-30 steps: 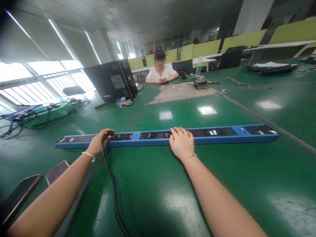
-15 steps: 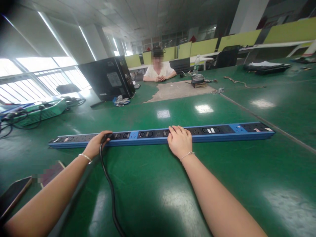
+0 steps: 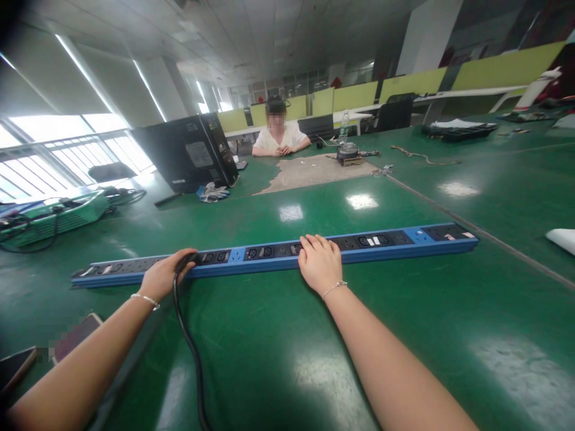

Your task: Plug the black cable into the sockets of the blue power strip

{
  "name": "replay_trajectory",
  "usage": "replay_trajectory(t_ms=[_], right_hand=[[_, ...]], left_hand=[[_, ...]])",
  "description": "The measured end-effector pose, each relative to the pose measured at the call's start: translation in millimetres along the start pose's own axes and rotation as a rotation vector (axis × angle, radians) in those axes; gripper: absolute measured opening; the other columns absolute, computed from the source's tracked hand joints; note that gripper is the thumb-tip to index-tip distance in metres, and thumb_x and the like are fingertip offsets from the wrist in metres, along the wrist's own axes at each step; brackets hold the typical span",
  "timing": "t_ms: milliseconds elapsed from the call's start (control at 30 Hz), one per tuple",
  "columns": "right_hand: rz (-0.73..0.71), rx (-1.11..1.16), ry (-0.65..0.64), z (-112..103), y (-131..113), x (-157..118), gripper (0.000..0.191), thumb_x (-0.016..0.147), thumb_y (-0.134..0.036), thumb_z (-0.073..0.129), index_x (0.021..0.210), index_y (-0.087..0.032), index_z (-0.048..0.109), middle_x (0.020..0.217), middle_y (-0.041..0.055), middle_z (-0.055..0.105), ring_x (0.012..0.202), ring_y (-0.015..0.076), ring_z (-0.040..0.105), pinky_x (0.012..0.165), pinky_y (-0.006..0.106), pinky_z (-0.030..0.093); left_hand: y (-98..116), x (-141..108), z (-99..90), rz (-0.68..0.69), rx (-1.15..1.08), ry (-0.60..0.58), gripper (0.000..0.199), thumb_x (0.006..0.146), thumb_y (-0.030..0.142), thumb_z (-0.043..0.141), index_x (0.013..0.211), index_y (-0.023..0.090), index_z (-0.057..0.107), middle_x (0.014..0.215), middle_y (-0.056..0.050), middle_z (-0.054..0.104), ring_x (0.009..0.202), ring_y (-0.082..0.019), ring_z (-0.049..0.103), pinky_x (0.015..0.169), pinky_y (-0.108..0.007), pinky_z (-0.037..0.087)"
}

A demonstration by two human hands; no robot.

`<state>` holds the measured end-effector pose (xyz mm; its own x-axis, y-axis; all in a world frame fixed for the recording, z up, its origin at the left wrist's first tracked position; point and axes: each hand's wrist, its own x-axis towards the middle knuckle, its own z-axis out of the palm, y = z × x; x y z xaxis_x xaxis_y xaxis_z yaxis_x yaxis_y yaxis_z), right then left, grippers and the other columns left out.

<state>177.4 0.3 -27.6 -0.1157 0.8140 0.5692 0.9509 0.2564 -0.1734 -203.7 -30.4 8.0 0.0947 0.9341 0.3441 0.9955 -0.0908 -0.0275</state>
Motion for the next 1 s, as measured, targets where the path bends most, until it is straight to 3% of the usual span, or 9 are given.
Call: replay_trajectory(t_ms=[167, 433, 500, 633, 800, 900, 1000], right_hand=[[0.004, -0.007, -0.006, -1.1, -0.5, -0.2, 0.037, 0.087, -0.027, 0.038, 0.117, -0.024, 0.059, 0.121, 0.0016, 0.059, 0.115, 0.0199, 0.046, 0.096, 0.037, 0.027], [-0.009, -0.012, 0.009, -0.5, 0.7, 0.0, 0.037, 0.086, -0.026, 0.039, 0.117, -0.024, 0.059, 0.121, 0.0022, 0.06, 0.114, 0.0205, 0.047, 0.096, 0.038, 0.028], [-0.011, -0.004, 0.013, -0.3, 0.7, 0.0, 0.037, 0.086, -0.026, 0.038, 0.117, -0.024, 0.059, 0.12, 0.0024, 0.06, 0.114, 0.0206, 0.047, 0.095, 0.038, 0.028], [-0.008, 0.021, 0.019, -0.4, 0.1, 0.2, 0.037, 0.087, -0.026, 0.038, 0.116, -0.024, 0.06, 0.12, 0.0026, 0.06, 0.114, 0.0208, 0.047, 0.096, 0.038, 0.028], [0.002, 0.019, 0.015, -1.2, -0.5, 0.4, 0.037, 0.087, -0.026, 0.037, 0.116, -0.023, 0.06, 0.12, 0.0023, 0.06, 0.114, 0.0205, 0.047, 0.096, 0.038, 0.027], [0.001, 0.014, 0.007, -1.8, -0.7, 0.4, 0.037, 0.087, -0.026, 0.038, 0.117, -0.024, 0.059, 0.121, 0.0026, 0.06, 0.114, 0.0207, 0.047, 0.095, 0.038, 0.028], [0.011, 0.018, 0.002, -2.4, -1.6, 0.3, 0.037, 0.087, -0.026, 0.037, 0.117, -0.024, 0.059, 0.121, 0.0024, 0.06, 0.114, 0.0203, 0.046, 0.096, 0.038, 0.027]], left_hand=[[6.0, -4.2, 2.8, 0.005, -0.031, 0.073, 0.041, 0.086, 0.05, 0.036, 0.113, 0.027, 0.055, 0.087, -0.004, 0.07, 0.076, -0.021, 0.065, 0.069, -0.029, 0.049], [0.9, -4.0, 12.1, -0.012, -0.181, 0.066, 0.039, 0.084, 0.048, 0.04, 0.112, 0.025, 0.054, 0.091, -0.005, 0.068, 0.078, -0.021, 0.064, 0.074, -0.032, 0.049], [-0.6, -3.3, 10.3, -0.068, -0.3, 0.144, 0.039, 0.083, 0.048, 0.041, 0.11, 0.023, 0.055, 0.094, -0.006, 0.067, 0.081, -0.02, 0.063, 0.076, -0.033, 0.049], [11.2, 1.7, -8.1, -0.212, -0.523, 0.442, 0.041, 0.084, 0.047, 0.042, 0.114, 0.021, 0.051, 0.106, -0.008, 0.064, 0.094, -0.02, 0.06, 0.086, -0.035, 0.047], [60.9, 15.2, -21.5, 0.035, -0.535, 0.16, 0.039, 0.083, 0.046, 0.046, 0.113, 0.022, 0.053, 0.106, -0.007, 0.064, 0.095, -0.022, 0.061, 0.085, -0.036, 0.047], [87.1, 23.6, -11.1, 0.085, -0.527, 0.067, 0.037, 0.083, 0.043, 0.047, 0.113, 0.023, 0.052, 0.104, -0.007, 0.065, 0.092, -0.021, 0.062, 0.083, -0.036, 0.048], [99.2, 29.4, 1.1, 0.08, -0.48, 0.021, 0.034, 0.084, 0.041, 0.046, 0.112, 0.023, 0.054, 0.1, -0.007, 0.067, 0.088, -0.021, 0.064, 0.078, -0.035, 0.05]])
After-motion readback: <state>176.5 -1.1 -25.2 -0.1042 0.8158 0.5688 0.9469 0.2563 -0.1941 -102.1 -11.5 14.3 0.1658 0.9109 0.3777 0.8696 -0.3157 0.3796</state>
